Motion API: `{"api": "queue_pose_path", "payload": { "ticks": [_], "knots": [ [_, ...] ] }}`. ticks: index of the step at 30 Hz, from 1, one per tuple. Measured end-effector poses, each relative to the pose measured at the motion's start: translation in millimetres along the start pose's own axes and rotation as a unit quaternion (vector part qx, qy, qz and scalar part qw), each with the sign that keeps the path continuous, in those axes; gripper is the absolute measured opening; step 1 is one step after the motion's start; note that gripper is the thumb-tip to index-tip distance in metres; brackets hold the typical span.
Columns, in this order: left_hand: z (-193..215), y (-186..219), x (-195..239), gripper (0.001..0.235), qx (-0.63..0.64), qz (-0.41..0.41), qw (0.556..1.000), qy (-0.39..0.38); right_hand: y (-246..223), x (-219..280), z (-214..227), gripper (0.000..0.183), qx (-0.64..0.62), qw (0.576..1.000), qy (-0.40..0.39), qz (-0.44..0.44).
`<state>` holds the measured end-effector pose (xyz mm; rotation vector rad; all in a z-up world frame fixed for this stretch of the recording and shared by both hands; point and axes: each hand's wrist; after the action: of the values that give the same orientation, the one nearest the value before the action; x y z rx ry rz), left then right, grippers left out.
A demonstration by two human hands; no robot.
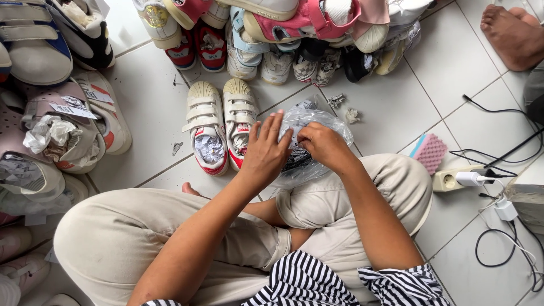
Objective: The person sits on the floor surrounded by shoes and attaches small tags to them. They handle black sandals and white sneakers, securing tags to the straps or tongue of each shoe.
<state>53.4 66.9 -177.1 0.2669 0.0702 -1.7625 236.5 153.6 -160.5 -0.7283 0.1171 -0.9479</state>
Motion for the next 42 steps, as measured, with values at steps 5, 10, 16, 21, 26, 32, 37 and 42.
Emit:
{"api": "queue_pose_path", "payload": {
  "ticks": [5,10,16,21,26,32,37,42],
  "knots": [
    [-70.4,-2.8,6.3,0.030,0.001,-0.070,0.984,0.162,2.6,-1.1,-2.3,0.002,-0.026,0.999,-0.007,0.029],
    [-89.7,-4.4,8.2,0.012,0.027,-0.037,0.976,0.212,0.6,-0.3,-4.7,0.005,-0.033,0.998,-0.029,0.043],
    [-71.6,-3.4,7.8,0.014,0.049,-0.020,0.985,0.162,-11.8,5.2,10.2,0.006,-0.050,0.997,-0.027,0.054],
    [-70.9,-4.9,9.8,0.014,-0.004,-0.076,0.983,0.169,0.5,9.4,23.3,0.007,-0.091,0.994,-0.004,0.058],
    [-64.2,-4.2,12.2,0.008,-0.007,-0.128,0.978,0.167,-3.2,20.0,40.5,0.009,-0.325,0.941,0.022,0.090],
    [-44.5,2.5,13.4,0.003,-0.012,-0.178,0.972,0.150,-5.7,20.6,42.2,0.006,-0.596,0.793,0.053,0.114],
    [-50.1,4.1,13.9,0.002,-0.002,-0.191,0.974,0.124,12.5,8.4,24.3,0.011,-0.391,0.919,0.010,-0.040],
    [-51.7,1.9,16.3,0.003,-0.019,-0.194,0.976,0.097,44.0,-15.4,-8.9,0.007,-0.017,0.992,0.028,-0.120]
  ]
}}
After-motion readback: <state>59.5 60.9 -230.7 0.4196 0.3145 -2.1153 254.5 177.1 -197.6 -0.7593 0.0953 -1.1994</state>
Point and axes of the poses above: each hand's wrist, its own x-axis away from the middle knuckle, its own z-axis out of the back of the hand, y = z × x, and after that the axes turned 11 degrees about -x, right-handed
